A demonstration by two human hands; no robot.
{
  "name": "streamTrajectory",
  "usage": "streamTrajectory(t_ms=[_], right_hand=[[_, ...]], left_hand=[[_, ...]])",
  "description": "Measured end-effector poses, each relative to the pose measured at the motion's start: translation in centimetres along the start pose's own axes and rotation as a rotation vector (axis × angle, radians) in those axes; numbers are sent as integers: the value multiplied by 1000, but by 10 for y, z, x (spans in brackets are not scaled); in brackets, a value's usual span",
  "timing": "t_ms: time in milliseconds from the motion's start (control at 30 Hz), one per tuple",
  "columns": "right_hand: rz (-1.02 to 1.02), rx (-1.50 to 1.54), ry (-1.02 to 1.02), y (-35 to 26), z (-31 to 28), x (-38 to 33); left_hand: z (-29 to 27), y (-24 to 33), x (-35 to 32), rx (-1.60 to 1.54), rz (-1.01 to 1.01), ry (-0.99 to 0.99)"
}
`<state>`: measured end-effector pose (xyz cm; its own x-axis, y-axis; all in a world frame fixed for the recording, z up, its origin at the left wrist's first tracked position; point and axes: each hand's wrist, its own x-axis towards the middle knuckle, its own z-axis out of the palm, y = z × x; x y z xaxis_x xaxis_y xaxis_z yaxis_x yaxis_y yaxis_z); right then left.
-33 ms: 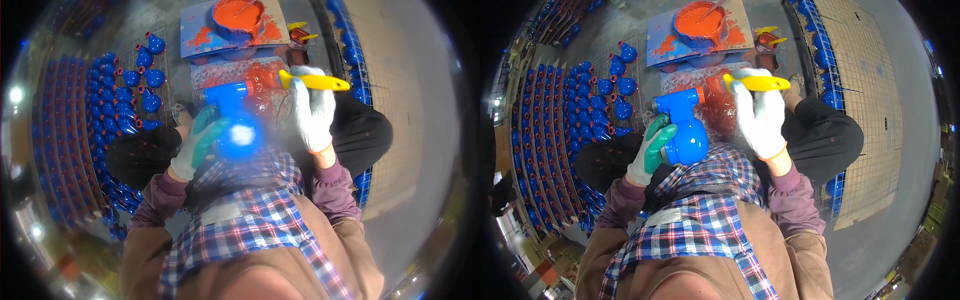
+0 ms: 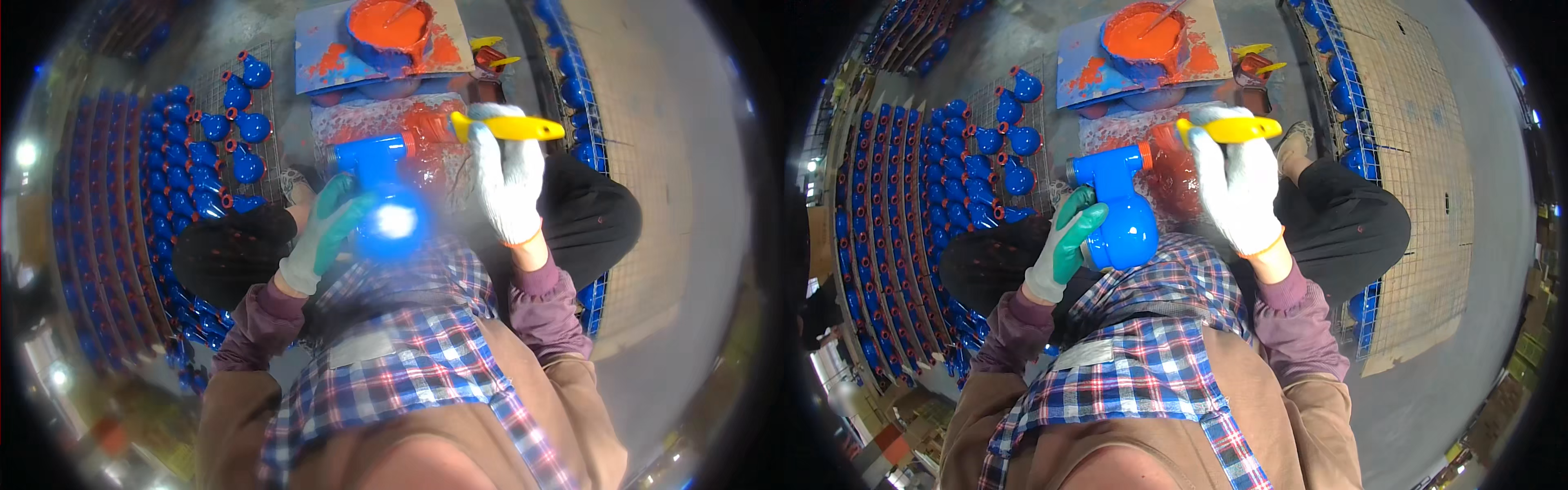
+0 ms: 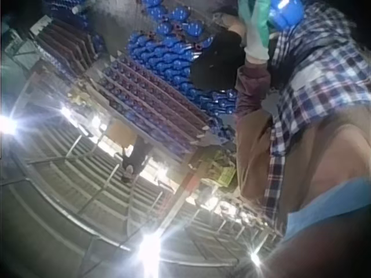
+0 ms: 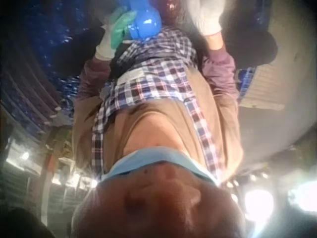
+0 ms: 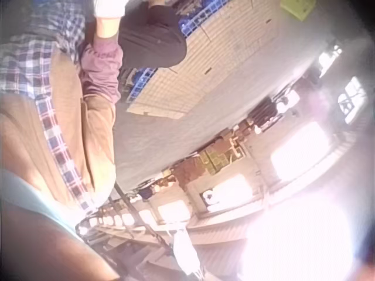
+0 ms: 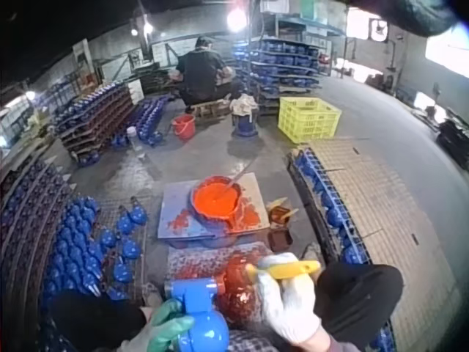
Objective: Painting blue bottle-shaped objects with orange paint using a brush and then placing them on a drying rack.
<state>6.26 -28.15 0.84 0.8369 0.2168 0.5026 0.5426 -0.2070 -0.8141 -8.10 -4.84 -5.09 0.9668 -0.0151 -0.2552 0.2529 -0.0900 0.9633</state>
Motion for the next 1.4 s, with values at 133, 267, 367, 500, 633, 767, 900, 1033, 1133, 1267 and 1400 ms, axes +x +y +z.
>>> streamTrajectory(t_ms=[133,267,367,500,633,767,900,1033,1133,1267,1400], right_hand=[[-145,-103,-65,10,12,5],[-324,-138,-58,3,18,-1],[-229,-58,-155,0,18,-15],[-335,-230,-191,-3,12,-30],[-330,-254,-279,2,1,-34],[-372,-255,-408,7,-10,-34],[-383,-246,-398,2,-19,-30],[-299,-63,-68,6,-19,-31],[-169,28,-34,-6,-15,-24],[-126,153,-38,-4,-1,-23],[-75,252,-30,-5,2,-33]], left_hand=[[3,4,-2,258,78,9],[4,-1,-3,238,56,44],[10,7,0,217,219,7],[20,19,10,-671,-191,100],[19,39,15,-1083,-297,16],[17,23,5,-315,350,54],[-1,-2,3,-1041,-10,49],[-8,-12,3,-1565,-142,-85],[-8,-1,-2,-1456,-106,-115],[-12,-13,-5,-1434,-144,-68],[-8,-10,-3,-1498,-197,20]])
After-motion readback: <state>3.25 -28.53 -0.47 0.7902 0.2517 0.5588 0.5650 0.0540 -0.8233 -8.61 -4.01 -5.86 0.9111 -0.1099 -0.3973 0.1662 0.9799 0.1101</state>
